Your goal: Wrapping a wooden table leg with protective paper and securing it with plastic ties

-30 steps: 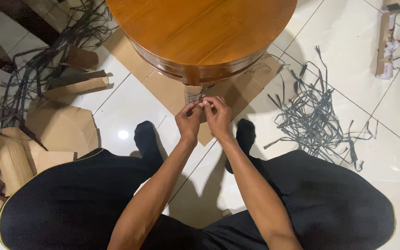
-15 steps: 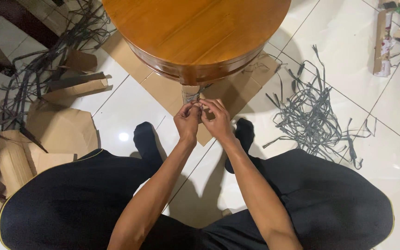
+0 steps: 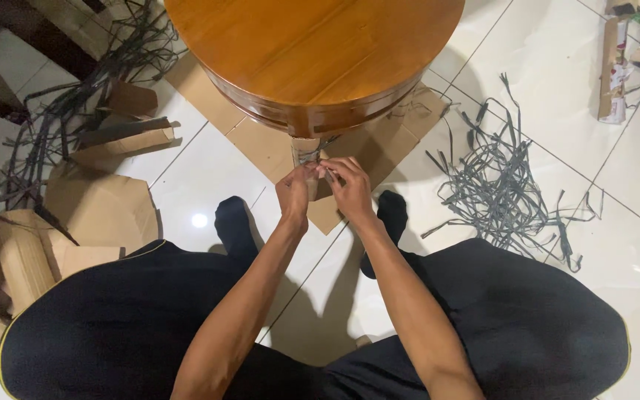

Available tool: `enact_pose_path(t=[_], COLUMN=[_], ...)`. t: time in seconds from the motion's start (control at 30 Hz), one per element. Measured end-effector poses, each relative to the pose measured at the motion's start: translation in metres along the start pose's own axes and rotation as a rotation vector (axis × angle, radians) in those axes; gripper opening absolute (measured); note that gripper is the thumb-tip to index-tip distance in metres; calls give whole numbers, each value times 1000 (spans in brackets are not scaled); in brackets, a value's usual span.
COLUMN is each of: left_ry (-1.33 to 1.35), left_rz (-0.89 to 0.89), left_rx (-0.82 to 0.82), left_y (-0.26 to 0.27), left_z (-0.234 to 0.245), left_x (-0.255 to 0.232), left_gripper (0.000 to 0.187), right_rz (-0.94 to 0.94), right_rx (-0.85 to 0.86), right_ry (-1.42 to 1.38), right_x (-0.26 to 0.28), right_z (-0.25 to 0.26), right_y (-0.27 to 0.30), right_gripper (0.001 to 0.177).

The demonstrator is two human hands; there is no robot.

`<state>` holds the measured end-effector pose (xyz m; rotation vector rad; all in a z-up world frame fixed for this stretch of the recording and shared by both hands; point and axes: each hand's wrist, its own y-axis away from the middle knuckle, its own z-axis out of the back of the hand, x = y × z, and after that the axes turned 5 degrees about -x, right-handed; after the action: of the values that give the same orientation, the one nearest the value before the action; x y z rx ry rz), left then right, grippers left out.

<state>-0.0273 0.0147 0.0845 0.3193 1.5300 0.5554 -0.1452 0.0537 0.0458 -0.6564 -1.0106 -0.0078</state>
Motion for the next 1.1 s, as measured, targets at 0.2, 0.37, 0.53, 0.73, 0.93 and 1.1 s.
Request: enact_pose_path(t=[0.2,0.37,0.53,0.73,0.93,1.1], left_ry=[-113,-92,-115,-176,-98,-68], left_rz=[-175,-280,-260,-210,-173,-155], left_rx=[9,-20,-83,-156,-165,-189], left_y=[-29,-24,-32,-56,-58,-74], left_z=[-1,-7,-11,-21,-24,-21], left_x=[43,37,42,58,64,78], left_gripper=[10,17,15,14,13,17], right_rz=[-119,-197,-220,-308,-420,-481], right_rx=[-94,-108,-76,-68,-159,-205], right_ry=[-54,-8,-2,-48,-55,-1], right_x=[12,14,13,10,1,-4], right_z=[-7,-12,-10,-12,-23,-28], right_y=[-4,-6,-8,-6,-1,-3], right_gripper=[12,12,16,16,13,17])
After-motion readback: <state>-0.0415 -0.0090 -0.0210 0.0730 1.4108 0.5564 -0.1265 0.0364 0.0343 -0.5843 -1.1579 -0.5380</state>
